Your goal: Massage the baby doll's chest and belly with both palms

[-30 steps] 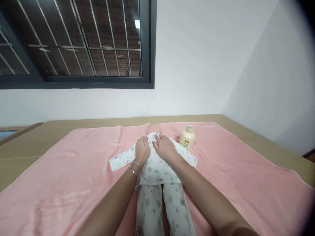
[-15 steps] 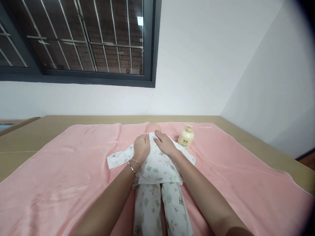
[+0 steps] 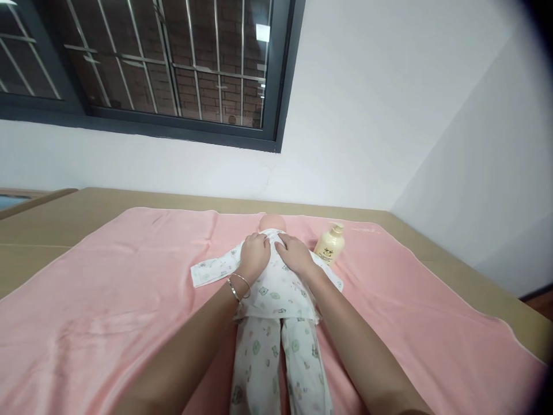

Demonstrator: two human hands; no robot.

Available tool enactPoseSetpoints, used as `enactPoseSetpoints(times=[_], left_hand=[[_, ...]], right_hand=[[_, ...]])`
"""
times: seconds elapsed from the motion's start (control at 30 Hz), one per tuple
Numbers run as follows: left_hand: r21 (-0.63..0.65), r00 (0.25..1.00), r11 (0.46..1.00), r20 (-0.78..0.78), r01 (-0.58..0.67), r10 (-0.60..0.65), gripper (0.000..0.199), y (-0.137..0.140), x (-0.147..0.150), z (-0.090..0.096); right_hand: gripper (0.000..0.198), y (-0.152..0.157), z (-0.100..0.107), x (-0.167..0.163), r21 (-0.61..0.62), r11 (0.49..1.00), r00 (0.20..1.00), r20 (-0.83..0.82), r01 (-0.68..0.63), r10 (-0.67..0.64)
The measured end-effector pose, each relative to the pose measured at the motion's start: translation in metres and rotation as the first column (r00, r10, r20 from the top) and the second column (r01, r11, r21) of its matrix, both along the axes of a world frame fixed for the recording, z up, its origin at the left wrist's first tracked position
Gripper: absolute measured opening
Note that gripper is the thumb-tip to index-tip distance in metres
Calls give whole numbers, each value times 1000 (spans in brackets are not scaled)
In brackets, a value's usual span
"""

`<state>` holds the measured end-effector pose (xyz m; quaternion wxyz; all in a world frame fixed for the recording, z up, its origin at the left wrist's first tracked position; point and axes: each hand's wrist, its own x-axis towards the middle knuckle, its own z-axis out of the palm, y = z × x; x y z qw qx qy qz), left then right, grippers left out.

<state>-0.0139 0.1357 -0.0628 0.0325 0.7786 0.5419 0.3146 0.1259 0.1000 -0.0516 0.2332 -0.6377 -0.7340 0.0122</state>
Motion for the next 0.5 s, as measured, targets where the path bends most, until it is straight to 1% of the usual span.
enactPoseSetpoints(times=[0.13, 0.4, 0.5], left_hand=[[-12, 999, 1000, 34, 24, -23, 30, 6, 1, -9], [69, 997, 996, 50, 48, -52, 30, 8, 0, -17], [111, 993, 990, 70, 84, -92, 31, 7, -2, -21]], right_hand=[[35, 4, -7, 0, 29, 999, 999, 16, 30, -30], [38, 9, -13, 6, 86, 994, 998, -8, -66, 67], [39, 12, -18, 9, 116, 990, 996, -24, -79, 83]])
